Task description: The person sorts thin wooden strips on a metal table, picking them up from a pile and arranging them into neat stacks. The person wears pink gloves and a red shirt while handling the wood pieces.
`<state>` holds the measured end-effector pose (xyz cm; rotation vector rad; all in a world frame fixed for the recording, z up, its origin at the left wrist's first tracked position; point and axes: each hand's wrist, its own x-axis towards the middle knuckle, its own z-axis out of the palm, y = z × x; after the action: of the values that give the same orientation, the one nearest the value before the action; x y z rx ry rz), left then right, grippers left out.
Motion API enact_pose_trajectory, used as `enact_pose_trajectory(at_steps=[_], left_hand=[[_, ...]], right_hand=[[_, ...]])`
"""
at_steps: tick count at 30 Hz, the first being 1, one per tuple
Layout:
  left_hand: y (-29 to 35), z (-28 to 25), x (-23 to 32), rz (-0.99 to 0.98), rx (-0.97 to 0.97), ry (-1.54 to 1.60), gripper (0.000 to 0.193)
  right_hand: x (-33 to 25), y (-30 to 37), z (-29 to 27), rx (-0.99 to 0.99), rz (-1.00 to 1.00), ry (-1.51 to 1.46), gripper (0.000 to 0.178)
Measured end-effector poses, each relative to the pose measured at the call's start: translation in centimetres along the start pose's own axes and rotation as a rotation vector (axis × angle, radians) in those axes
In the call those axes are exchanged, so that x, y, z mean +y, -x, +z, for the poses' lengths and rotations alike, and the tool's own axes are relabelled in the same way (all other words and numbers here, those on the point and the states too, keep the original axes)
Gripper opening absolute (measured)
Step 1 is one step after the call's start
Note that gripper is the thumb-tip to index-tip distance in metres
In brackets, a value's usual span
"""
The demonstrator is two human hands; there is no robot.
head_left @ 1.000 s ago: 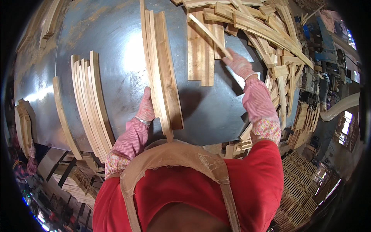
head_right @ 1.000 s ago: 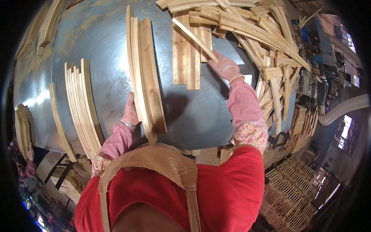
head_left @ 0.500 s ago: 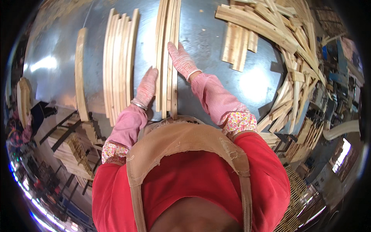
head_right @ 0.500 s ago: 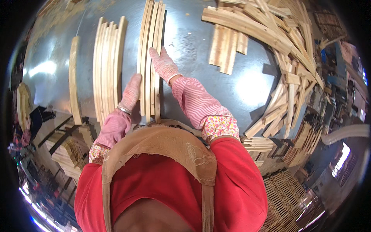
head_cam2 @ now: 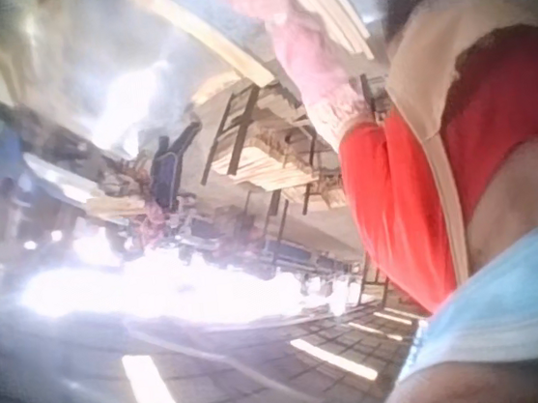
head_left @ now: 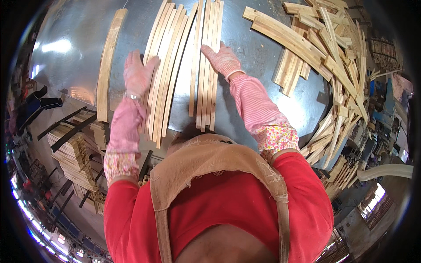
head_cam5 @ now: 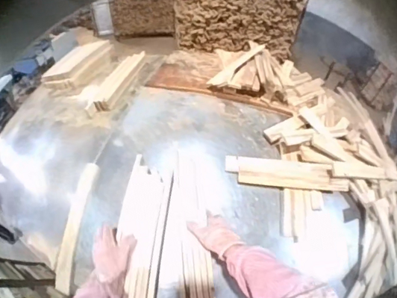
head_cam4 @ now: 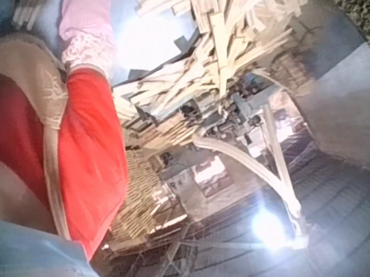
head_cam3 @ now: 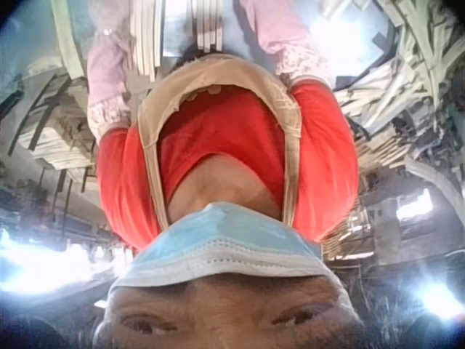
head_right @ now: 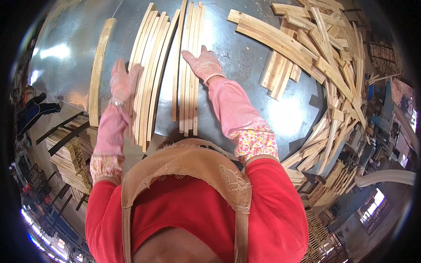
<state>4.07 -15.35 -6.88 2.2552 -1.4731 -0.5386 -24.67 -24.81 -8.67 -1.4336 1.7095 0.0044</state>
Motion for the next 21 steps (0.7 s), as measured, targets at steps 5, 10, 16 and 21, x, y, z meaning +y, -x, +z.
enact_pose_trajectory(at_steps=[5,10,16,21], left_hand=[[-3.1,-0.2,1.8,-0.268,-0.484,0.532,0.093],[-3.8,-1.7,1.4,-0.029,-0.316,0.827,0.09],[-9.9,-13.4,11.9,0.432,0.1,0.821,0.087],[-12.9,-17.4,13.0,0.462,0.025,0.644,0.07]], right_hand=[[-1.8,-0.8,3.6,0.087,0.0,-0.298,0.117],[-3.1,-2.0,1.8,0.197,-0.278,-0.661,0.097],[-14.0,4.1,-10.6,0.669,-0.671,-0.555,0.068],[-14.9,6.4,-15.0,0.103,-1.23,-0.969,0.086]])
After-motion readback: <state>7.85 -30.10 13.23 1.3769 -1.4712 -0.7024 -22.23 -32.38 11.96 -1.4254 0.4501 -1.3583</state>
